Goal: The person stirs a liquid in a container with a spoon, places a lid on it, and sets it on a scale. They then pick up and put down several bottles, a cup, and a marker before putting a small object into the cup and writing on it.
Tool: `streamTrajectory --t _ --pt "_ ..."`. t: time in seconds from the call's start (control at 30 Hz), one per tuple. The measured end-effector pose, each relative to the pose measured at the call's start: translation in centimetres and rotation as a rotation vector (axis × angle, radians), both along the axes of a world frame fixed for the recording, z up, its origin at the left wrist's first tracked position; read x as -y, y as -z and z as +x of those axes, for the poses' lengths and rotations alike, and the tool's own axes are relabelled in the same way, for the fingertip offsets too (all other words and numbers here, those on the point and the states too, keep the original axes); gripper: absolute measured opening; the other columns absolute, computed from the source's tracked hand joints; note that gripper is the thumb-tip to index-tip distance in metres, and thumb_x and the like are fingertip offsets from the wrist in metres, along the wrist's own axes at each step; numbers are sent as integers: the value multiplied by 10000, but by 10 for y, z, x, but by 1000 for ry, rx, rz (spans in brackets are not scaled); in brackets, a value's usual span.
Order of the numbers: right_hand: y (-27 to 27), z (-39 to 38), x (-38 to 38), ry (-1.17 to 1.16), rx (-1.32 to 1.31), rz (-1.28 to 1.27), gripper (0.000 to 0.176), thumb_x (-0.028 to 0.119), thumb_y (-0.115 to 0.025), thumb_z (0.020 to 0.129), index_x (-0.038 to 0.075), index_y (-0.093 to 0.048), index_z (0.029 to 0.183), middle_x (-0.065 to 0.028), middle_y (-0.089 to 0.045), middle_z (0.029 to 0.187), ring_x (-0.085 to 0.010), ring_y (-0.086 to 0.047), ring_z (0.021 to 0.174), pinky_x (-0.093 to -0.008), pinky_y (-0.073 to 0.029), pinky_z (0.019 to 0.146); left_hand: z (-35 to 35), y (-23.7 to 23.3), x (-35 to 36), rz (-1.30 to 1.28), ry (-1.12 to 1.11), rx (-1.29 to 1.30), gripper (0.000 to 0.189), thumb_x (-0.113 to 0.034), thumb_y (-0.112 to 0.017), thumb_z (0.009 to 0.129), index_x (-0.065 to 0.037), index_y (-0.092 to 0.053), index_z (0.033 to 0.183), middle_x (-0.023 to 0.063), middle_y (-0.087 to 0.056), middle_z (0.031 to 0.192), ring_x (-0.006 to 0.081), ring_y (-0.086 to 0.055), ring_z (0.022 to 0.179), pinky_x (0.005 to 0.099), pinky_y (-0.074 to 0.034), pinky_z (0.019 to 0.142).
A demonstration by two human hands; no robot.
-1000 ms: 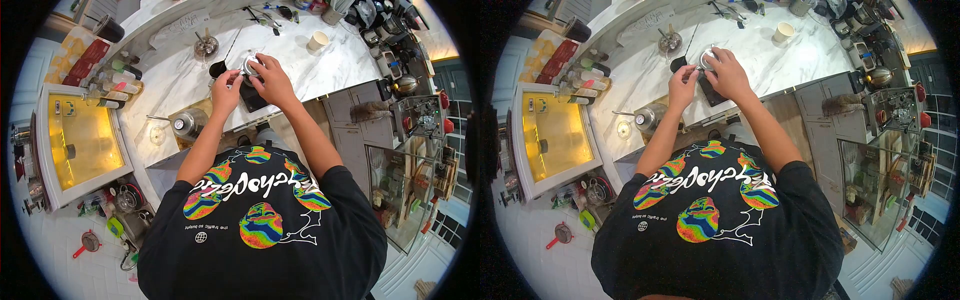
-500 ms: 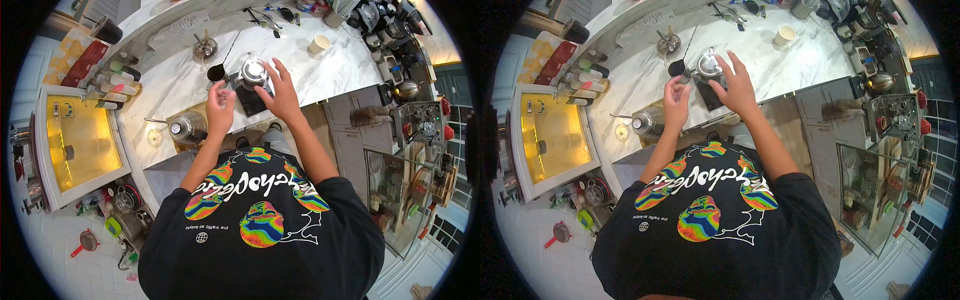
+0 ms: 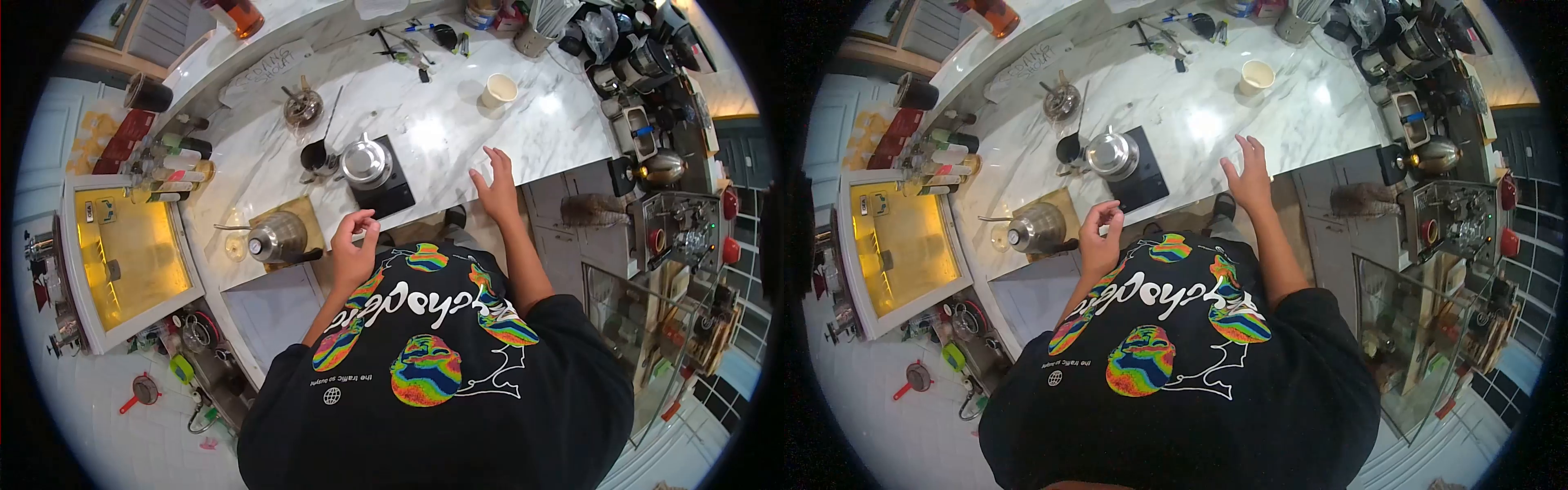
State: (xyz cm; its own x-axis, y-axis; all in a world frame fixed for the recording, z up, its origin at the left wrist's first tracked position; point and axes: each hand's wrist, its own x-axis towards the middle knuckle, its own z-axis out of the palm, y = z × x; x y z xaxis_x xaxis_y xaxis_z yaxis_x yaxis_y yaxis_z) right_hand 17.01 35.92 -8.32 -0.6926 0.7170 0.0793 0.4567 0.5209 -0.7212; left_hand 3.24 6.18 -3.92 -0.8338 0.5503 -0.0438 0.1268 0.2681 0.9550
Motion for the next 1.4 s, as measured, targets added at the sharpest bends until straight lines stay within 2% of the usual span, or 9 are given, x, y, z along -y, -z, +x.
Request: streamTrajectory --t 0.13,0.4,0.53,0.67,0.7,0.83,1.13,1.17,1.4 --pt "-3 -13 -74 -43 -25 114 567 211 -720 899 68 -504 1403 -221 -456 1443 -399 -460 1336 -440 -399 1108 23 0 -53 24 -42 11 221 -125 -678 935 -33 -669 1136 52 -699 921 143 -632 863 306 -484 831" --pt "3 -67 -181 -129 34 212 701 238 -778 841 121 -459 1455 -265 -402 1499 -437 -428 1354 -473 -392 1118 76 24 -119 57 -256 123 225 -122 -663 949 -19 -663 1149 57 -688 941 121 -630 885 278 -495 830" --pt "33 -82 -204 -238 89 247 670 245 -764 819 158 -493 1425 -191 -440 1500 -417 -463 1317 -483 -447 1067 88 15 -129 -3 -293 188 232 -128 -660 957 -9 -657 1157 52 -669 963 114 -614 878 271 -494 828" --pt "43 -75 -189 -327 126 245 482 217 -739 811 98 -629 1265 -169 -579 1321 -383 -541 1202 -492 -481 986 79 16 -135 -35 -280 149 232 -123 -661 954 -10 -659 1156 48 -661 962 112 -604 874 269 -494 826" --pt "42 -71 -179 -316 104 283 376 215 -732 801 78 -676 1147 -146 -632 1183 -361 -572 1134 -494 -497 909 76 16 -137 -30 -284 145 233 -124 -663 951 -11 -660 1155 47 -663 958 112 -605 870 269 -494 825" --pt "16 -54 -147 -339 150 302 254 227 -728 802 87 -696 1012 -124 -657 1036 -337 -597 1067 -486 -494 824 63 18 -147 -37 -221 135 237 -125 -670 945 -17 -663 1156 49 -677 944 114 -617 861 269 -494 820" --pt "1 -35 -112 -340 129 308 308 235 -750 809 112 -704 1089 -136 -629 1164 -348 -549 1164 -494 -475 915 20 34 -171 -34 -69 139 233 -156 -695 928 -38 -682 1128 47 -698 918 128 -634 838 296 -492 802" --pt "-1 -31 -113 -355 173 255 380 206 -748 806 124 -683 1172 -146 -587 1264 -362 -520 1212 -497 -466 953 18 37 -174 -31 -64 152 233 -156 -695 928 -38 -682 1128 47 -698 918 128 -634 838 296 -492 802" --pt "-27 -22 -131 -373 84 39 566 76 -682 810 115 -556 1360 -183 -496 1372 -407 -439 1308 -486 -412 1075 3 47 -203 -102 -97 205 238 -163 -648 963 -46 -669 1169 46 -687 947 115 -618 853 279 -497 795"
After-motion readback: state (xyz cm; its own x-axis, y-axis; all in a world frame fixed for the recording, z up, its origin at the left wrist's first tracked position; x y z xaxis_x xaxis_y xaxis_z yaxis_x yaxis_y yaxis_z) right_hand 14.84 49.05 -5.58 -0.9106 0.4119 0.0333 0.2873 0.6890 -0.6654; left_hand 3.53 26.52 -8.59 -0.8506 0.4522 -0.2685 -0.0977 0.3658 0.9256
